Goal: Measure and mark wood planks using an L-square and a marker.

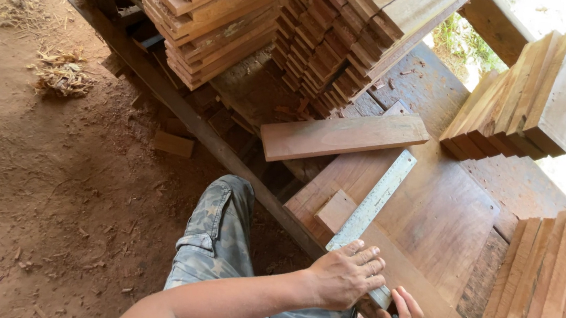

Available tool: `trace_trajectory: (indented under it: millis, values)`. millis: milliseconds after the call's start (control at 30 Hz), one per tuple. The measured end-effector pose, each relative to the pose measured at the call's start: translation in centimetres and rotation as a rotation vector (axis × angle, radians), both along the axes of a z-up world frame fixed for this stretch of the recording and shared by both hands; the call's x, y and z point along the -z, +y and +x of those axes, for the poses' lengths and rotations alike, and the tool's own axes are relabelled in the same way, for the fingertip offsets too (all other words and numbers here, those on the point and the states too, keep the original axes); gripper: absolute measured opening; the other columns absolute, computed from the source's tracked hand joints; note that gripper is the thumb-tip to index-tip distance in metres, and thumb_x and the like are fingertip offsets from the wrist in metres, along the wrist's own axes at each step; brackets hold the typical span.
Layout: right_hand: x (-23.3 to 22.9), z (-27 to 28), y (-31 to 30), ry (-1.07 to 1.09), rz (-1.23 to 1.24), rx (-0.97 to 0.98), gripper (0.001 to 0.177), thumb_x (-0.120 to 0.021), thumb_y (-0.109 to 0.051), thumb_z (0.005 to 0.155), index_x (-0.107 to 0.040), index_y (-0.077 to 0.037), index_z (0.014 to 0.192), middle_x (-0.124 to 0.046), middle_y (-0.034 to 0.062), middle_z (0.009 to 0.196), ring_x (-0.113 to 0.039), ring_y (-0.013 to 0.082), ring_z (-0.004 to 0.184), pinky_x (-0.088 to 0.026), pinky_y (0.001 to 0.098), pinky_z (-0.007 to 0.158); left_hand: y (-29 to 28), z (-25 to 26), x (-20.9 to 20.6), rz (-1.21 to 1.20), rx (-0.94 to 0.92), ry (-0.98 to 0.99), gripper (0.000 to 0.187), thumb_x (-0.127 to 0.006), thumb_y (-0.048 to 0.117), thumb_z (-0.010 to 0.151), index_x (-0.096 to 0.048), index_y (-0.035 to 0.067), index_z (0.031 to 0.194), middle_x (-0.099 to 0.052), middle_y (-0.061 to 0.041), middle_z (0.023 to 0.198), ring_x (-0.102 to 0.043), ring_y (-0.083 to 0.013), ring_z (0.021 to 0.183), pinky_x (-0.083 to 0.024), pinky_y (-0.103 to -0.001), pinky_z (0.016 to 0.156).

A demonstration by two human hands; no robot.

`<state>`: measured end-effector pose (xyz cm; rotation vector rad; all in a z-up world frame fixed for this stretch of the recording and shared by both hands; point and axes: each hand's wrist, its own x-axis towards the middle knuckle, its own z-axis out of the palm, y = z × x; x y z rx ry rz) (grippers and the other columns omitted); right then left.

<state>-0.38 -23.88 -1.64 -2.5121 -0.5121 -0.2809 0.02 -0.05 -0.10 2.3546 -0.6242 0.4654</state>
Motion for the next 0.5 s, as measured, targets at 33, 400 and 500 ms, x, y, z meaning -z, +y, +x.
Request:
trace_trajectory:
  millis: [33, 400, 500]
  values:
    - [0.1, 0.3, -0.4, 0.000, 0.000, 0.000, 0.051, -0.077, 0.004, 0.073, -0.071, -0.002, 0.124, -0.067, 0.0092, 0.136, -0.067, 0.0225, 0.121, -0.053, 0.0333, 0.106, 0.1, 0.0, 0.0, 0.000, 0.000, 0.000, 0.031, -0.052, 0.023, 0.095, -0.066, 0.006, 0.117, -0.064, -0.020, 0.140, -0.056, -0.0388, 0.139, -0.035, -0.055, 0.119]
    - [-15.0, 5.3, 3.2, 0.177, 1.064, 0.038, 0.066, -0.050, -0.084, 0.094, -0.071, -0.022, 0.087, -0.072, -0.0004, 0.097, -0.064, 0.0019, 0.069, -0.059, 0.0085, 0.080, -0.3, 0.2, 0.5, -0.016, 0.023, 0.041, 0.028, -0.049, 0.020, 0.097, -0.065, 0.005, 0.114, -0.063, -0.021, 0.141, -0.055, -0.0402, 0.139, -0.034, -0.057, 0.120]
    - [-11.3, 8.0, 5.6, 0.478, 1.135, -0.073, 0.071, -0.043, -0.074, 0.106, -0.072, -0.009, 0.103, -0.075, 0.0129, 0.103, -0.072, 0.0185, 0.076, -0.064, 0.0278, 0.075, -0.3, 0.3, 0.4, 0.003, 0.030, 0.071, 0.030, -0.047, 0.021, 0.098, -0.066, 0.006, 0.115, -0.063, -0.020, 0.142, -0.053, -0.0392, 0.141, -0.034, -0.058, 0.120]
